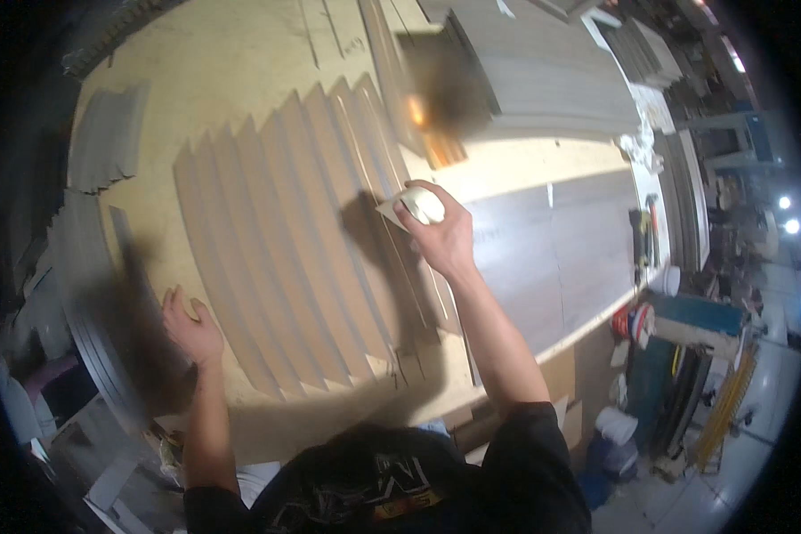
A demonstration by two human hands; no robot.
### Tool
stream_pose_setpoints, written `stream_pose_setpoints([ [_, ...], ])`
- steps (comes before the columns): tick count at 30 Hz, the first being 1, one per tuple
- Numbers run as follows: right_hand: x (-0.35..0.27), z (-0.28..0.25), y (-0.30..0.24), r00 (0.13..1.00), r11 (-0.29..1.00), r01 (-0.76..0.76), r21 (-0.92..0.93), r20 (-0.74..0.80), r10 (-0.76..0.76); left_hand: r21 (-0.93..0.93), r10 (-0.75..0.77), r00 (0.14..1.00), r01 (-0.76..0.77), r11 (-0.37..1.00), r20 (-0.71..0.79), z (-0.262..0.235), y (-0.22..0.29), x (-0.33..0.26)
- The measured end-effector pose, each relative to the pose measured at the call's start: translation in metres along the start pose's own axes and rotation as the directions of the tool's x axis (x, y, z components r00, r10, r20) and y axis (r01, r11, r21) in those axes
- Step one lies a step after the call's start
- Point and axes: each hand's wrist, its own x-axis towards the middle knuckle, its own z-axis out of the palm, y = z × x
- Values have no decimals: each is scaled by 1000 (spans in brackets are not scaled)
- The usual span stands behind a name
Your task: Assembling wooden furniture panels using a pneumatic staple gun, hammer, and wood glue.
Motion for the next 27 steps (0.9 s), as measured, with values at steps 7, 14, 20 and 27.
stream_pose_setpoints([
  [7,115,76,-49,983,977,184,-109,14,-184,-64,-74,996,77,995,52,-8,8,-2],
  [14,165,116,-80,992,987,126,-99,-1,-126,-47,-102,993,105,993,62,-13,6,0],
  [20,180,113,-44,949,943,290,-165,-78,-305,-65,-111,991,116,991,81,-10,14,2],
  [27,98,79,-57,997,991,73,-115,17,-71,-58,-98,993,102,993,65,-12,9,-1],
])
